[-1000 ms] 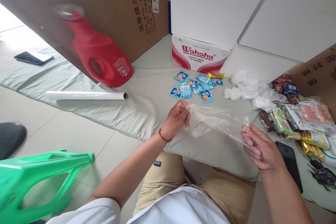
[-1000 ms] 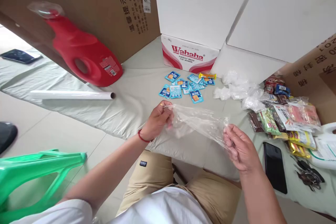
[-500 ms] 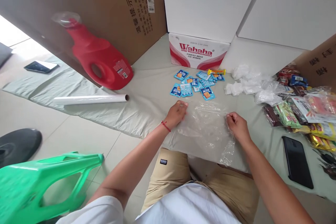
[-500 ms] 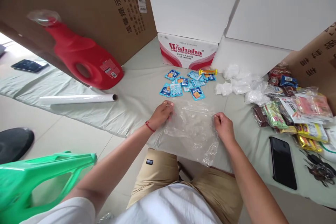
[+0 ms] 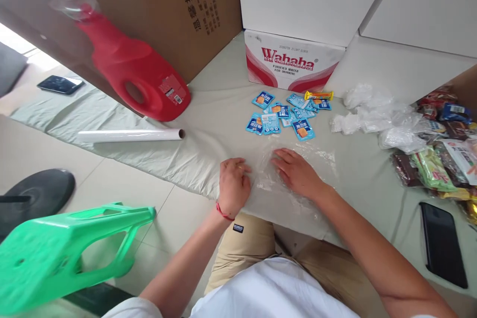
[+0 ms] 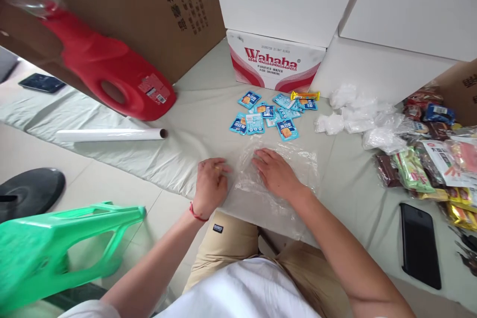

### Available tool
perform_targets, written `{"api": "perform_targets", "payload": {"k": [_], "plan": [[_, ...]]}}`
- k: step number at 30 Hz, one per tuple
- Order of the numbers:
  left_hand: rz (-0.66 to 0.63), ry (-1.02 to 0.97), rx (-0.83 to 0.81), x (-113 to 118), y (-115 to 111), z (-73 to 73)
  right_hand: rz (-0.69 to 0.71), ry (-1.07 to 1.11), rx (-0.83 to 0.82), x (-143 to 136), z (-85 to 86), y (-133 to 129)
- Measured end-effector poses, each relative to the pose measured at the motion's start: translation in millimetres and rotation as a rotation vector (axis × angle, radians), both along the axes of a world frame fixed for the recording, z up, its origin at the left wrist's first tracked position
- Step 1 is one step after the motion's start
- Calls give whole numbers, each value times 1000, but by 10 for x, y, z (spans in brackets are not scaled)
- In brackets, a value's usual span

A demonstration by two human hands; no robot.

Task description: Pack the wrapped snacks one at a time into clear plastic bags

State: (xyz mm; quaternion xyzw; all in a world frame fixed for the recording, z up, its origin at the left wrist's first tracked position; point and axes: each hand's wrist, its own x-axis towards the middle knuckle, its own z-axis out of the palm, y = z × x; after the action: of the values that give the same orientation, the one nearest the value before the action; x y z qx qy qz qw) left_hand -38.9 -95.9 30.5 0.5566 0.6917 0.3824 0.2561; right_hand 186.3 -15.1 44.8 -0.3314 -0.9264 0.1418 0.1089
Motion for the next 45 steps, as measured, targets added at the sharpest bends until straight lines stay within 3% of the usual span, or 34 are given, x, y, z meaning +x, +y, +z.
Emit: {"api": "perform_targets", "payload": {"k": [3,8,11,15,22,27,31,36,38,41,43,45], "plan": [[-158,195,-21,31,-147,38,-82,-12,27,-109,-256,87],[-309,-16,-86,262,-51,122,-155,12,62,-47,-357,121],[-218,-201,-167,449,89,133,-172,13,56,-45,-342,97],[-102,-279,-240,569,194,123,-188,14,60,-73,-329,75],[-22,-568,-272,379,95,70,-199,29,76,-81,-318,71],[5,-791,-389,273,-68,195,-216,54,66,-75,-332,82],[32,-788,-485,146,-251,322,-220,51,67,-73,-350,92],[62,-662,-573,-100,-576,359,-229,37,77,-70,-357,101],[127,-527,-496,-148,-696,445,-229,17,77,-83,-357,101],[237,-262,-204,-39,-721,710,-224,-24,80,-133,-361,103],[151,-195,-25,155,-555,875,-221,-36,88,-174,-354,114],[-40,-117,104,382,-230,910,-209,-32,87,-192,-321,131]]}}
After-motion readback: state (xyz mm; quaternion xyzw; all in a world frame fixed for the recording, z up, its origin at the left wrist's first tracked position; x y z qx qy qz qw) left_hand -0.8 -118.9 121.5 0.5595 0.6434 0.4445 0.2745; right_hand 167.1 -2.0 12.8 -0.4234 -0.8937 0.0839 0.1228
